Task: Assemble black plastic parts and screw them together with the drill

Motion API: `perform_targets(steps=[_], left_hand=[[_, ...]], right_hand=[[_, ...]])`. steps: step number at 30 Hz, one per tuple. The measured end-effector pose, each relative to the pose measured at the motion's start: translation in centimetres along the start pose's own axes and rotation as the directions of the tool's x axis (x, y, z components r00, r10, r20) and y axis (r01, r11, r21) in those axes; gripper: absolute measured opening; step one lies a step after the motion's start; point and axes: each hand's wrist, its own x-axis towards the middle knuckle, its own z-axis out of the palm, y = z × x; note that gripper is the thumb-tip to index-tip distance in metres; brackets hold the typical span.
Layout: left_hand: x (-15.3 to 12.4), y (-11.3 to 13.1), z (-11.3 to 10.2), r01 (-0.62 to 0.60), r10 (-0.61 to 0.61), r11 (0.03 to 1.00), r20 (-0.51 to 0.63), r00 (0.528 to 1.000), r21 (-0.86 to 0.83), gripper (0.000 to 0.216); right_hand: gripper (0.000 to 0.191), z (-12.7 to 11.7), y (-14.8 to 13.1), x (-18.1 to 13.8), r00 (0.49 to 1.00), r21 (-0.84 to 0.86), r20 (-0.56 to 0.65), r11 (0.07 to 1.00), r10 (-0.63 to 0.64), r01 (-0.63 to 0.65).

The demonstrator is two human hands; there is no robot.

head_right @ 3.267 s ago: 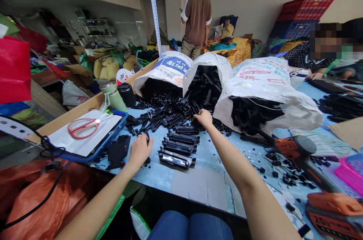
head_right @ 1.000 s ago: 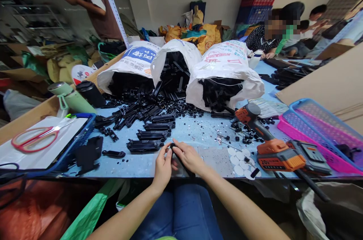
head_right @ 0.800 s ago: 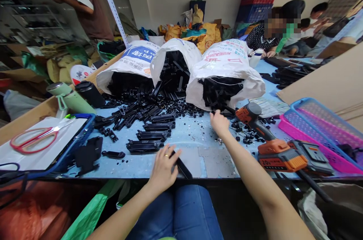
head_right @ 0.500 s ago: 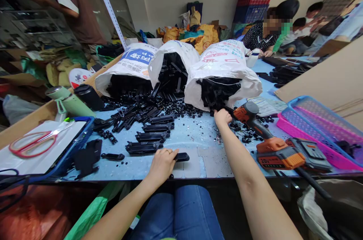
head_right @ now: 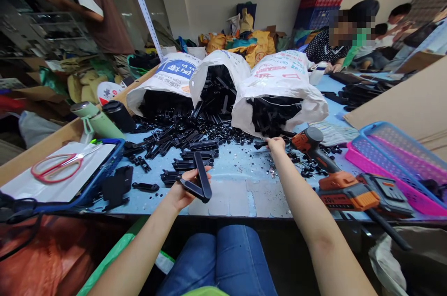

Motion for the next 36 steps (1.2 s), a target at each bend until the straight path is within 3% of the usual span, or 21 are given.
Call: perform_targets(steps=[1, 2, 3, 5, 7, 8, 10, 13, 15, 18, 20, 25, 27, 32, 36], left_hand=[[0.0, -0.4, 0.2, -0.085, 0.088, 0.978, -0.009, 0.996, 0.190, 0.036], [0.1, -0.8, 0.4, -0.168, 0.183, 0.897, 0.004, 0.983, 0.409, 0.034], [0.1, -1.4, 0.8, -0.232, 0.265, 0.749, 0.041, 0.963, 0.621, 0.031], [0.1, -2.7, 1.5, -0.274, 0.347, 0.342, 0.151, 0.926, 0.899, 0.027], [0.2, -3.9, 2.2, -0.262, 0.328, 0.013, 0.244, 0.913, 0.965, 0.029], [0.2, -4.4, 2.5, -0.274, 0.298, -0.082, 0.286, 0.911, 0.958, 0.030], [0.3, -5.0, 2.9, -0.341, 0.231, -0.175, 0.375, 0.898, 0.924, 0.030], [0.7, -5.1, 2.9, -0.425, 0.171, -0.220, 0.464, 0.869, 0.878, 0.024], [0.9, -5.0, 2.8, -0.441, 0.154, -0.229, 0.480, 0.864, 0.868, 0.020], [1.0, -4.7, 2.7, -0.473, 0.119, -0.216, 0.504, 0.856, 0.854, 0.018], [1.0, -4.6, 2.8, -0.494, 0.094, -0.200, 0.518, 0.850, 0.846, 0.020], [1.0, -4.3, 3.4, -0.510, 0.044, -0.173, 0.524, 0.850, 0.842, 0.028], [1.0, -4.3, 3.7, -0.501, 0.048, -0.167, 0.514, 0.856, 0.849, 0.029], [0.7, -4.6, 3.9, -0.506, 0.105, -0.147, 0.522, 0.846, 0.850, 0.065], [0.7, -4.9, 3.6, -0.530, 0.126, -0.150, 0.548, 0.827, 0.834, 0.052]], right_hand=[[0.042, 0.1, 0.2, -1.1, 1.000, 0.008, 0.020, 1.000, -0.012, 0.012], [0.051, 0.1, 0.5, -2.4, 0.998, 0.010, 0.049, 0.999, -0.035, 0.035], [0.062, 0.0, 0.8, -3.7, 0.992, 0.007, 0.095, 0.997, -0.078, 0.077], [0.075, -0.6, 1.7, -6.4, 0.951, -0.023, 0.233, 0.977, -0.203, 0.214], [0.070, -1.7, 2.4, -8.7, 0.852, -0.083, 0.399, 0.912, -0.339, 0.402], [0.061, -2.4, 2.7, -9.7, 0.795, -0.114, 0.465, 0.864, -0.390, 0.490], [0.037, -4.0, 3.1, -11.3, 0.712, -0.171, 0.540, 0.769, -0.449, 0.615], [0.030, -6.5, 3.4, -13.2, 0.591, -0.205, 0.669, 0.653, -0.450, 0.729], [0.035, -7.7, 3.5, -14.4, 0.471, -0.186, 0.779, 0.565, -0.414, 0.804], [0.039, -8.1, 3.7, -16.0, 0.285, -0.122, 0.888, 0.412, -0.361, 0.903], [0.042, -7.5, 3.9, -16.7, 0.218, -0.095, 0.915, 0.343, -0.341, 0.934], [0.037, -5.9, 4.2, -16.6, 0.216, -0.138, 0.911, 0.233, -0.352, 0.962], [0.036, -5.8, 4.1, -16.6, 0.247, -0.179, 0.893, 0.208, -0.376, 0.962], [0.034, -6.3, 3.5, -18.0, 0.347, -0.305, 0.826, 0.165, -0.444, 0.938], [0.029, -6.6, 2.6, -19.2, 0.365, -0.350, 0.788, 0.128, -0.495, 0.928]])
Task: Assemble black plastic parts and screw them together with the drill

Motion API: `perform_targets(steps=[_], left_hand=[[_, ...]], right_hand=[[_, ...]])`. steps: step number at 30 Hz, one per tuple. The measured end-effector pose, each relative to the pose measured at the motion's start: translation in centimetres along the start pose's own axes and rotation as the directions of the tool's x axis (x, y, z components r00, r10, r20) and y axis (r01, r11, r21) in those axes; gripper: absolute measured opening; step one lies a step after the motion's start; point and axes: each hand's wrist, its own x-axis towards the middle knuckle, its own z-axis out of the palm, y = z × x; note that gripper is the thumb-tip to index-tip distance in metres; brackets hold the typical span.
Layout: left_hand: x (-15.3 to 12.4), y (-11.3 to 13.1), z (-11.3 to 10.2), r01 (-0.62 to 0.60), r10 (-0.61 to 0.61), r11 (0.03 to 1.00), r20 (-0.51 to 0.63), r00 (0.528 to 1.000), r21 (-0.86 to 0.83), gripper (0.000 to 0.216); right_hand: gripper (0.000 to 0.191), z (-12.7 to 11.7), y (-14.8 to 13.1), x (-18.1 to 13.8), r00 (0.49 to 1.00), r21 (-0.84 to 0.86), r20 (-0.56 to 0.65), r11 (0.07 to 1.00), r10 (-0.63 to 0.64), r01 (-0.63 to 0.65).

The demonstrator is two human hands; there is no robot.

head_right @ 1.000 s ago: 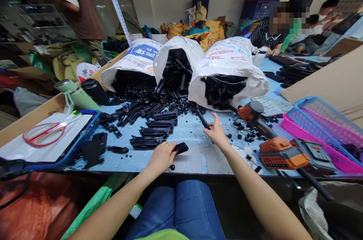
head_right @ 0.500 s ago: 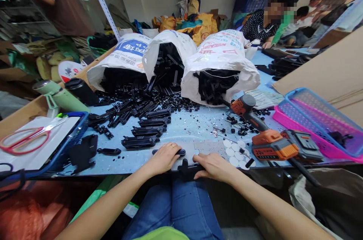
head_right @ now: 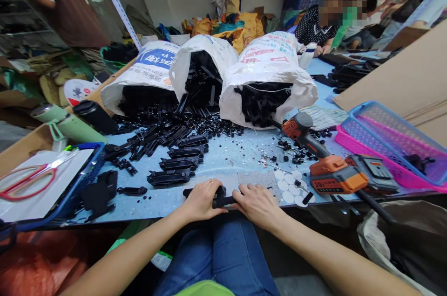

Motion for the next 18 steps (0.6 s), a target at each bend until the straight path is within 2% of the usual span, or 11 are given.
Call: perform_targets(steps=[5, 9, 11, 12, 13, 15, 18], left_hand=[[-0.4, -0.3, 0.3, 0.038, -0.038, 0.999, -0.030, 0.999, -0.009, 0.042], [0.6, -0.1, 0.2, 0.019, -0.018, 1.000, 0.049, 0.999, -0.010, 0.053], [2.8, -0.3, -0.1, -0.019, 0.019, 1.000, 0.073, 0.997, 0.002, 0.060], [4.4, -0.7, -0.4, 0.004, -0.006, 1.000, 0.059, 0.998, 0.031, 0.058], [6.4, -1.3, -0.8, 0.048, -0.050, 0.997, 0.027, 0.998, 0.068, 0.051], [10.7, -3.0, -1.6, 0.246, -0.240, 0.958, -0.061, 0.969, 0.148, 0.033], [16.2, -6.0, -2.4, 0.350, -0.334, 0.923, -0.118, 0.935, 0.164, 0.028]], right_hand=[[0.029, -1.0, 0.0, 0.7, 0.999, -0.013, -0.048, 1.000, -0.024, 0.024], [0.034, 0.3, 1.9, 1.0, 0.998, 0.106, -0.045, 0.993, -0.036, 0.041], [0.036, 1.7, 3.2, 0.7, 0.998, 0.192, -0.050, 0.980, -0.037, 0.046], [0.036, 2.4, 3.7, 0.4, 0.998, 0.230, -0.056, 0.972, -0.034, 0.046], [0.036, 3.0, 4.1, 0.1, 0.998, 0.262, -0.063, 0.964, -0.027, 0.042], [0.034, 4.0, 4.5, -0.8, 0.998, 0.309, -0.066, 0.951, -0.002, 0.023], [0.032, 4.7, 5.1, -1.7, 0.999, 0.337, -0.043, 0.942, 0.029, -0.013]])
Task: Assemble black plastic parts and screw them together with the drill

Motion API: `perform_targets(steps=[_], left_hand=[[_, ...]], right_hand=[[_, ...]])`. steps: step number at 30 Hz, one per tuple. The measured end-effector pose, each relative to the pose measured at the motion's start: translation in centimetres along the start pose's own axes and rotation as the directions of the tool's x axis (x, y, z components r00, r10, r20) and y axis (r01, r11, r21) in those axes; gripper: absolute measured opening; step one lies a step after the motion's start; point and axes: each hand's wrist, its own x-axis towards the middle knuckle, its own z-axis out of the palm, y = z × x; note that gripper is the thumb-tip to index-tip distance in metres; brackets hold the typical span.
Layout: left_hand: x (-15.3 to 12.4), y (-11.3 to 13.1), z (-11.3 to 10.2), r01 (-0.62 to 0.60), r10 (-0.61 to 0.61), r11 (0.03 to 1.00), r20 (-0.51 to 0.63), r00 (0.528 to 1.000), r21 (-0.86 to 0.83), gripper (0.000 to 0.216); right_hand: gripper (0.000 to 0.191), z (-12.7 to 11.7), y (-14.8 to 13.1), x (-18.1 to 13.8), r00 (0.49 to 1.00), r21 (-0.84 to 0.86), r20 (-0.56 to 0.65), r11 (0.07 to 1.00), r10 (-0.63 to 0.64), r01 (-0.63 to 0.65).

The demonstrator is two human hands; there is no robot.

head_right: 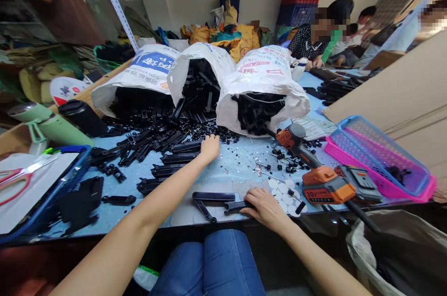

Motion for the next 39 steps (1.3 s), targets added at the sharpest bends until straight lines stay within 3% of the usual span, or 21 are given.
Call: perform_targets(steps=[2, 4, 6, 8, 10, 13, 15, 19, 23, 27, 33, 39], left_hand=[[2.3, -0.4, 0.5, 0.009, -0.009, 1.000, -0.009, 1.000, 0.006, 0.025], [2.8, -0.4, 1.1, -0.005, 0.005, 1.000, -0.022, 1.000, 0.010, 0.022], [1.9, 0.0, 1.3, -0.027, 0.028, 1.000, -0.050, 0.998, 0.013, 0.020], [-0.4, 0.2, 0.8, -0.055, 0.056, 0.998, -0.082, 0.995, 0.009, 0.019], [-3.6, -0.3, -0.1, -0.081, 0.081, 0.997, -0.112, 0.990, 0.006, 0.019], [-9.7, -2.3, -1.6, -0.090, 0.081, 0.994, -0.150, 0.985, -0.054, 0.026], [-13.6, -4.0, -1.9, -0.091, 0.057, 0.974, -0.164, 0.985, -0.208, 0.029], [-18.2, -5.4, -0.9, -0.087, 0.043, 0.953, -0.156, 0.987, -0.290, 0.024], [-18.7, -4.3, -0.3, -0.104, 0.079, 0.986, -0.180, 0.981, -0.132, 0.022], [-18.5, -3.3, -0.4, -0.197, 0.198, 0.980, -0.176, 0.964, 0.021, 0.023], [-19.2, -3.9, 1.7, -0.285, 0.281, 0.958, -0.322, 0.904, 0.036, 0.028], [-18.5, -4.7, 3.5, -0.400, 0.398, 0.915, -0.279, 0.874, 0.051, 0.031]], right_hand=[[0.031, -0.4, 1.1, 0.2, 0.995, -0.033, -0.044, 0.996, 0.086, -0.087], [0.031, -1.3, 3.1, 1.2, 0.946, -0.124, -0.162, 0.946, 0.280, -0.301], [0.031, -2.3, 5.7, 2.8, 0.806, -0.220, -0.292, 0.784, 0.515, -0.581], [0.029, -3.2, 8.3, 4.4, 0.664, -0.265, -0.354, 0.610, 0.659, -0.747], [0.027, -3.7, 10.1, 5.4, 0.616, -0.269, -0.350, 0.555, 0.705, -0.787], [0.023, -3.6, 10.8, 5.8, 0.657, -0.260, -0.310, 0.603, 0.688, -0.754], [0.024, -3.2, 10.0, 5.5, 0.699, -0.242, -0.301, 0.657, 0.648, -0.714], [0.024, -3.0, 6.2, 4.9, 0.836, 0.000, -0.326, 0.884, 0.441, -0.467], [0.023, -4.2, 1.2, 5.0, 0.917, 0.193, -0.304, 0.960, 0.257, -0.205], [0.027, -5.1, -2.3, 5.1, 0.985, 0.194, -0.117, 0.975, 0.130, -0.106], [0.028, -4.6, -4.0, 4.9, 0.993, 0.018, 0.052, 0.994, 0.106, -0.107], [0.026, -5.3, -5.3, 5.5, 0.985, -0.190, 0.118, 0.976, 0.126, -0.102]])
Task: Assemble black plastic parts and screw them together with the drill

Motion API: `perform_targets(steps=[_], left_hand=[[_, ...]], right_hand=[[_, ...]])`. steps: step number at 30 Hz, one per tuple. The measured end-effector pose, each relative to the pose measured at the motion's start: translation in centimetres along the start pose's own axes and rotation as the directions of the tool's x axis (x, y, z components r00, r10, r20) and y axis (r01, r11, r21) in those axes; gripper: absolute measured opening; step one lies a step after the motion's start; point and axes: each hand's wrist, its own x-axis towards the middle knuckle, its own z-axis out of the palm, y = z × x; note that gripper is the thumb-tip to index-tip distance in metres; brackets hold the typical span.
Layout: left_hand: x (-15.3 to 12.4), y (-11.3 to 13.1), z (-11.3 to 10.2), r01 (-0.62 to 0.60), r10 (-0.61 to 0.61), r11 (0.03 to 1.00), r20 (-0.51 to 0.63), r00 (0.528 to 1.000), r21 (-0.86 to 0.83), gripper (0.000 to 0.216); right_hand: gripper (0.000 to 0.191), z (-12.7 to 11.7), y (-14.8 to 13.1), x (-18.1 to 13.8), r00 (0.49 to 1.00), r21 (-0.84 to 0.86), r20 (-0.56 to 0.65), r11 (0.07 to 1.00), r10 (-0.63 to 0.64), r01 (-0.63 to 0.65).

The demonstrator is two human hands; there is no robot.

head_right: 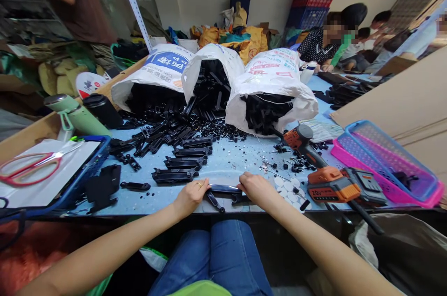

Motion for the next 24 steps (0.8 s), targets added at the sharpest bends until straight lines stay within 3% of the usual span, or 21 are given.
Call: perform_targets(steps=[3, 7, 10, 15, 21, 24], left_hand=[[0.0, -0.4, -0.2, -0.045, 0.045, 0.999, 0.020, 0.999, 0.017, 0.032], [0.2, 0.0, -1.2, 0.001, -0.001, 1.000, 0.031, 1.000, 0.016, 0.031], [1.2, 1.5, -2.1, 0.028, -0.028, 1.000, 0.032, 0.999, -0.001, 0.028], [3.9, 5.0, -2.0, 0.017, 0.011, 0.989, 0.191, 0.982, -0.145, 0.049], [4.9, 5.6, -1.0, 0.074, -0.012, 0.966, 0.243, 0.970, -0.247, 0.053], [4.7, 5.4, -0.8, 0.078, -0.009, 0.960, 0.251, 0.968, -0.269, 0.048]], right_hand=[[0.024, -0.5, -0.2, 0.2, 0.998, -0.004, 0.028, 0.998, -0.065, 0.065], [0.020, -0.7, -0.2, 0.3, 0.994, -0.031, 0.048, 0.995, -0.095, 0.097], [0.021, -0.6, 0.4, 0.4, 0.996, 0.032, 0.029, 0.996, -0.079, 0.078], [0.023, -0.3, 2.1, 0.8, 0.989, 0.193, 0.008, 0.971, -0.147, 0.143], [0.026, 0.9, 1.7, 0.9, 0.998, 0.070, -0.032, 0.996, -0.057, 0.059], [0.027, 2.7, 1.5, -0.1, 0.984, 0.028, -0.108, 0.989, -0.139, 0.143]])
